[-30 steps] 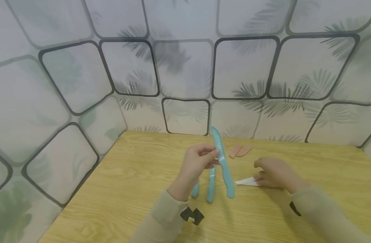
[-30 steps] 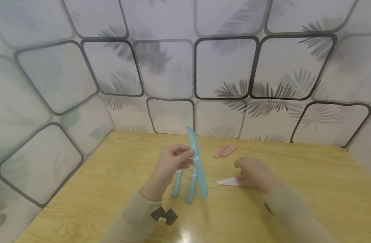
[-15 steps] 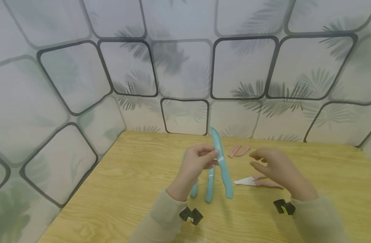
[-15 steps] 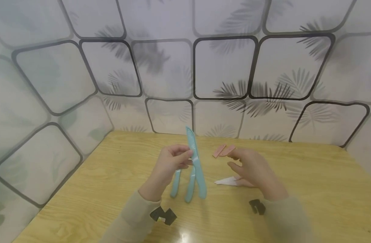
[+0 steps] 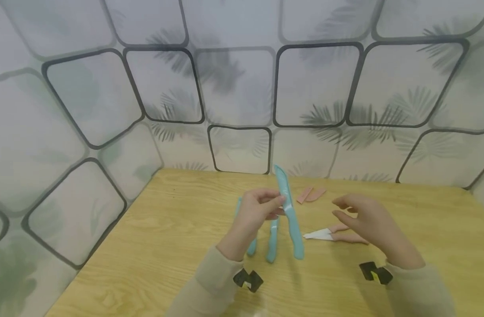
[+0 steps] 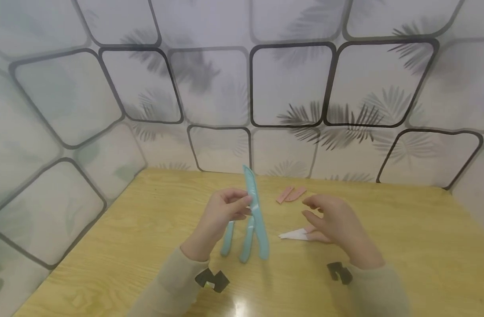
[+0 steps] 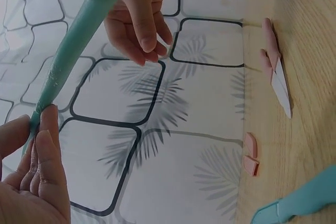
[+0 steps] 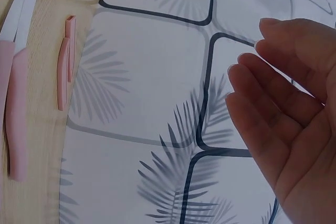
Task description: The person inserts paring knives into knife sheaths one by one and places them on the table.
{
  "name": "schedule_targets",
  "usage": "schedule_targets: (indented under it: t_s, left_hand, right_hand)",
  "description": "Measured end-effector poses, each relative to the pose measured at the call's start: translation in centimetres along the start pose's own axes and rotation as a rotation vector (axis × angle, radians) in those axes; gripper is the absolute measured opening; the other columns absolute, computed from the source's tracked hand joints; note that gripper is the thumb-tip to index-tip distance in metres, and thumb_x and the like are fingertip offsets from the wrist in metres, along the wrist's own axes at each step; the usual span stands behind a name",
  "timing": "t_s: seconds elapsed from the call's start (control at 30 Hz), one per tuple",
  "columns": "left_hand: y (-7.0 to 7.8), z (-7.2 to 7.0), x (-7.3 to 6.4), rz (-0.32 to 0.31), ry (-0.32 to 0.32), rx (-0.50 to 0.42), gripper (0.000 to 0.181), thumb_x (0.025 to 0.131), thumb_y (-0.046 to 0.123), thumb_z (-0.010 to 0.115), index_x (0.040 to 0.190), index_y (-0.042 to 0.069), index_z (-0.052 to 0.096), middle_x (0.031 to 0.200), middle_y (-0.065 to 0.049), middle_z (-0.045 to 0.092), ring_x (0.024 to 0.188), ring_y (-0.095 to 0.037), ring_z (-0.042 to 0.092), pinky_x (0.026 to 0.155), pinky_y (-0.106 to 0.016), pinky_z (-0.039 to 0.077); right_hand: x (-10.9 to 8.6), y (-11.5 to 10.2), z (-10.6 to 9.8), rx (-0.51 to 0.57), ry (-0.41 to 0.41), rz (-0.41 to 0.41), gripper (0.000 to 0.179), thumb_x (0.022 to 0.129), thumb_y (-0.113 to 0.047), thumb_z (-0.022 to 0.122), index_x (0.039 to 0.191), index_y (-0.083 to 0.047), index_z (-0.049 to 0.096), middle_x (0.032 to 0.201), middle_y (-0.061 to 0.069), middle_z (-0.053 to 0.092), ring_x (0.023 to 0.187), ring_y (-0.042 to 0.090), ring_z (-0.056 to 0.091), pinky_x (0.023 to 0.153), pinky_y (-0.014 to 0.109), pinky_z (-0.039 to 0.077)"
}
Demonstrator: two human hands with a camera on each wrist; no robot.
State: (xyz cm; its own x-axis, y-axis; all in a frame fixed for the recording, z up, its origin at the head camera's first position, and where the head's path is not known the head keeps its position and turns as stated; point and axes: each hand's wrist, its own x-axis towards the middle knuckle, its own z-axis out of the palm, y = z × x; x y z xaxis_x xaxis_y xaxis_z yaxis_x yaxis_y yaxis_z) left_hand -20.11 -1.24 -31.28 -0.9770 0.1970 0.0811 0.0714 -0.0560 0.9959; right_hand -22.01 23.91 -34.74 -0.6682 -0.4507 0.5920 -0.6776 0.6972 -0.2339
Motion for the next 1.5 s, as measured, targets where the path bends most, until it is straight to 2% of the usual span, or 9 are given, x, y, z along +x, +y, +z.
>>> schedule_targets:
  t_s: [0.13, 0.37, 0.53, 0.7, 0.8, 0.97, 1.23, 1.37, 1.5]
  left_hand:
    - [-0.7, 0.0, 0.5, -0.004, -0.002, -0.006, 0.019, 0.083, 0.009, 0.061, 0.096, -0.006, 0.06, 0.082, -0.011, 0.065, 0.068, -0.018, 0.064, 0.063, -0.028, 0.052]
    - [-3.3, 0.1, 2.3, -0.028, -0.029, 0.043, 0.019, 0.083, 0.014, 0.063, 0.094, -0.002, 0.061, 0.081, -0.005, 0.064, 0.069, -0.019, 0.064, 0.064, -0.029, 0.052]
    - [-4.8, 0.4, 4.1, -0.096, -0.052, 0.191, 0.021, 0.082, 0.018, 0.064, 0.095, 0.001, 0.062, 0.083, -0.005, 0.064, 0.069, -0.017, 0.063, 0.065, -0.027, 0.052]
    - [-6.1, 1.0, 6.0, -0.181, -0.097, 0.378, 0.013, 0.08, 0.011, 0.066, 0.087, 0.0, 0.064, 0.079, -0.005, 0.062, 0.063, -0.017, 0.064, 0.061, -0.025, 0.053]
    - [-6.5, 1.6, 6.4, -0.213, -0.135, 0.512, 0.01, 0.079, 0.008, 0.066, 0.081, -0.001, 0.065, 0.074, -0.006, 0.063, 0.061, -0.017, 0.064, 0.06, -0.024, 0.053]
    - [-7.0, 2.6, 6.4, -0.228, -0.194, 0.697, 0.009, 0.077, 0.007, 0.067, 0.074, 0.0, 0.064, 0.065, -0.008, 0.064, 0.057, -0.016, 0.063, 0.058, -0.022, 0.052]
    - [-8.2, 3.3, 6.7, -0.239, -0.217, 0.797, 0.011, 0.075, 0.001, 0.066, 0.066, -0.002, 0.062, 0.06, -0.01, 0.062, 0.054, -0.018, 0.061, 0.051, -0.021, 0.05]
    - [-8.7, 3.1, 7.2, -0.262, -0.188, 0.859, 0.011, 0.074, 0.001, 0.066, 0.067, 0.0, 0.059, 0.058, -0.007, 0.06, 0.051, -0.016, 0.059, 0.05, -0.021, 0.049]
    - [-8.6, 3.0, 7.6, -0.304, -0.174, 0.934, 0.012, 0.074, -0.001, 0.063, 0.069, 0.002, 0.053, 0.057, -0.007, 0.058, 0.048, -0.016, 0.058, 0.047, -0.021, 0.048]
  right_hand:
    - [0.0, 0.1, -0.3, 0.005, 0.006, -0.014, 0.021, 0.067, 0.004, 0.072, 0.086, -0.001, 0.064, 0.084, 0.009, 0.065, 0.072, 0.022, 0.06, 0.061, 0.034, 0.052]
    - [-0.4, 0.3, -0.8, 0.016, 0.017, 0.026, 0.022, 0.068, 0.004, 0.071, 0.088, -0.001, 0.064, 0.084, 0.007, 0.065, 0.073, 0.022, 0.06, 0.061, 0.033, 0.052]
    - [-0.4, 0.4, -0.8, 0.034, 0.015, 0.021, 0.022, 0.068, 0.004, 0.071, 0.089, 0.0, 0.064, 0.085, 0.008, 0.065, 0.073, 0.02, 0.06, 0.061, 0.032, 0.053]
    - [-0.5, 0.5, -0.8, 0.038, 0.018, 0.031, 0.019, 0.07, 0.003, 0.07, 0.088, 0.0, 0.064, 0.084, 0.008, 0.065, 0.073, 0.019, 0.059, 0.061, 0.032, 0.053]
    - [-0.4, 0.4, -0.7, 0.045, 0.022, 0.016, 0.018, 0.07, 0.003, 0.07, 0.087, 0.0, 0.065, 0.084, 0.008, 0.065, 0.072, 0.019, 0.06, 0.061, 0.032, 0.053]
    - [-0.4, 0.4, -0.8, 0.055, 0.027, 0.012, 0.016, 0.07, 0.003, 0.07, 0.086, 0.0, 0.065, 0.084, 0.01, 0.065, 0.072, 0.019, 0.06, 0.061, 0.032, 0.053]
    - [-0.3, 0.2, -1.0, 0.076, -0.001, 0.046, 0.012, 0.075, -0.001, 0.068, 0.087, -0.001, 0.065, 0.086, 0.008, 0.065, 0.073, 0.017, 0.06, 0.063, 0.034, 0.053]
    - [-0.4, 0.1, -1.0, 0.081, 0.008, 0.036, 0.012, 0.075, 0.0, 0.068, 0.086, -0.002, 0.065, 0.085, 0.006, 0.065, 0.072, 0.016, 0.06, 0.062, 0.033, 0.053]
    - [-0.3, 0.2, -0.8, 0.071, -0.002, 0.033, 0.01, 0.075, -0.002, 0.068, 0.085, -0.003, 0.065, 0.082, 0.004, 0.064, 0.07, 0.013, 0.059, 0.062, 0.03, 0.052]
